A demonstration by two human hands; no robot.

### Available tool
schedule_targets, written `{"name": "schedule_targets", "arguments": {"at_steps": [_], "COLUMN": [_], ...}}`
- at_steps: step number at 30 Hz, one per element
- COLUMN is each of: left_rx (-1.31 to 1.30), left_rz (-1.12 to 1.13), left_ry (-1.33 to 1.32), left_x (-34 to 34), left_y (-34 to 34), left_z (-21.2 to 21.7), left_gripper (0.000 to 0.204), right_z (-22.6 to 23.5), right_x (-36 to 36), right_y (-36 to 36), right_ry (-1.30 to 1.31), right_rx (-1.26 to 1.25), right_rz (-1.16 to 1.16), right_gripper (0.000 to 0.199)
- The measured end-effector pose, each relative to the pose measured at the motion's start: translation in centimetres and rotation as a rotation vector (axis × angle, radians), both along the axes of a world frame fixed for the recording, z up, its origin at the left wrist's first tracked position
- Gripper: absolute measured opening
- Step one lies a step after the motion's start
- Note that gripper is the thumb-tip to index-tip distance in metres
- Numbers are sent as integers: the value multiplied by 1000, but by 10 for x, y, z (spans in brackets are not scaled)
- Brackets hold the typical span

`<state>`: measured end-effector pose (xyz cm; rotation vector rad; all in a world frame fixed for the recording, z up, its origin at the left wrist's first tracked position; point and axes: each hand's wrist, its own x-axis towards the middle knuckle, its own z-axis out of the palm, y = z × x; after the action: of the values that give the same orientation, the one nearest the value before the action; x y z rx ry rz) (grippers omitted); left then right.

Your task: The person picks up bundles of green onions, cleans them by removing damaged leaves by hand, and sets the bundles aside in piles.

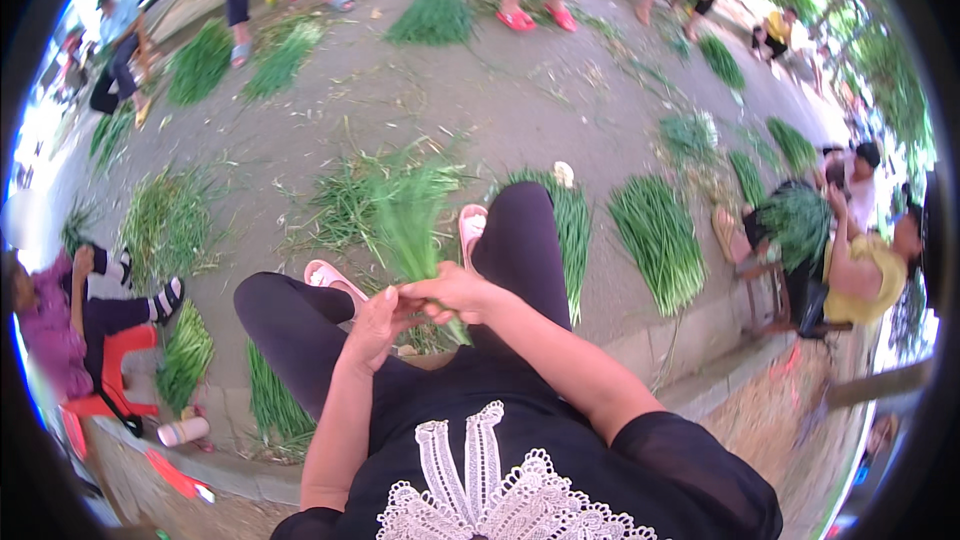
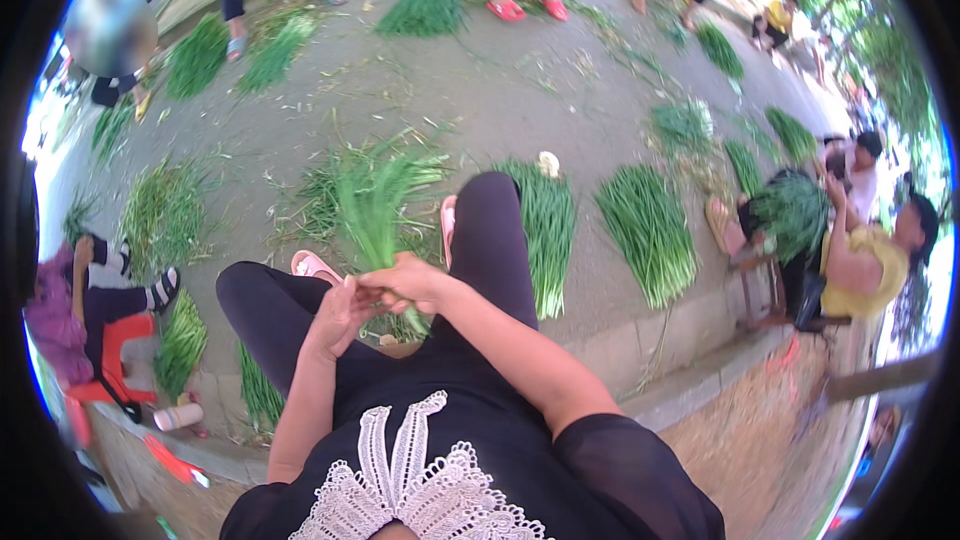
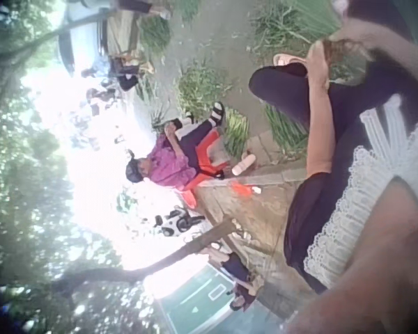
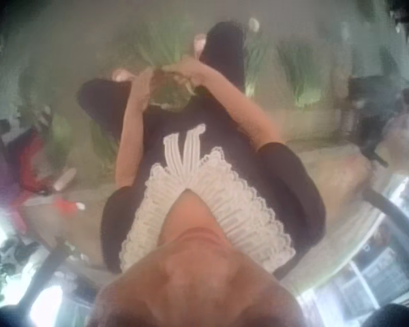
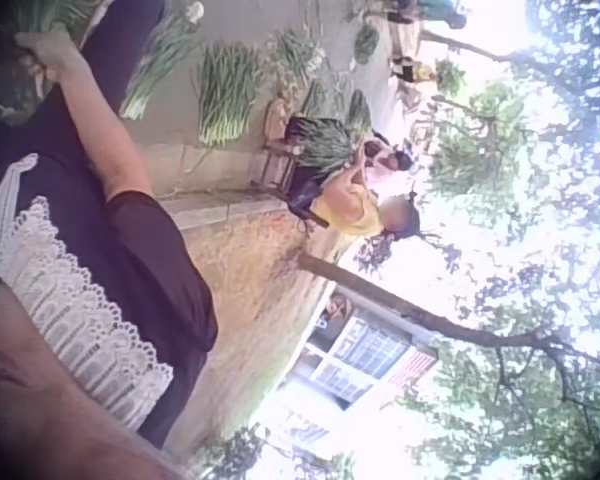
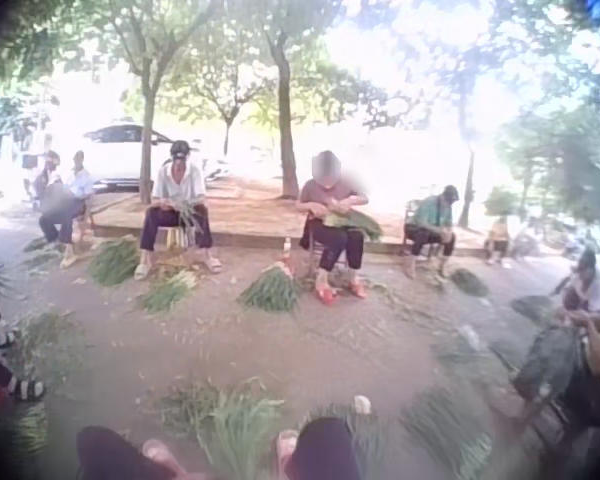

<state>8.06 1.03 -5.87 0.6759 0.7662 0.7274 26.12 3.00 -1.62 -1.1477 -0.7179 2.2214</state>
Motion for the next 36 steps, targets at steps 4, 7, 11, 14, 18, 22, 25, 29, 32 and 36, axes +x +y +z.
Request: {"name": "schedule_targets", "arguments": {"at_steps": [4, 7, 11, 14, 18, 22, 25, 29, 32, 36], "left_rx": [-30, -11, -41, 0, -19, -88, -110, -209, -124, -26], "left_rz": [76, 142, 271, 287, 357, 398, 362, 367, 358, 256], "left_ry": [-85, 23, -19, 45, 9, -144, -316, -387, -358, -371], "left_x": [23, 19, 24, 28, 21, 3, 11, 16, 25, 25], "left_y": [-4, 3, 6, 10, 24, 39, 36, 36, 31, 26], "left_z": [23, 15, 20, 23, 16, 10, 12, 11, 26, 31], "left_gripper": [37, 32, 27, 26, 22, 27, 32, 32, 28, 32], "right_z": [-25, -33, -28, -20, -37, -37, -33, -37, -42, -45], "right_x": [-22, -31, -30, -27, -33, -32, -26, -18, -12, -12], "right_y": [-24, -28, -26, -27, -29, -30, -26, -26, -24, -27], "right_ry": [71, 163, 194, 150, 99, 54, 54, 49, 34, 104], "right_rx": [-69, -78, -46, 31, 134, 193, 128, 141, 198, 188], "right_rz": [86, 118, 95, 81, 62, 83, 158, 163, 213, 211], "right_gripper": [13, 13, 14, 16, 18, 28, 35, 36, 34, 28]}}
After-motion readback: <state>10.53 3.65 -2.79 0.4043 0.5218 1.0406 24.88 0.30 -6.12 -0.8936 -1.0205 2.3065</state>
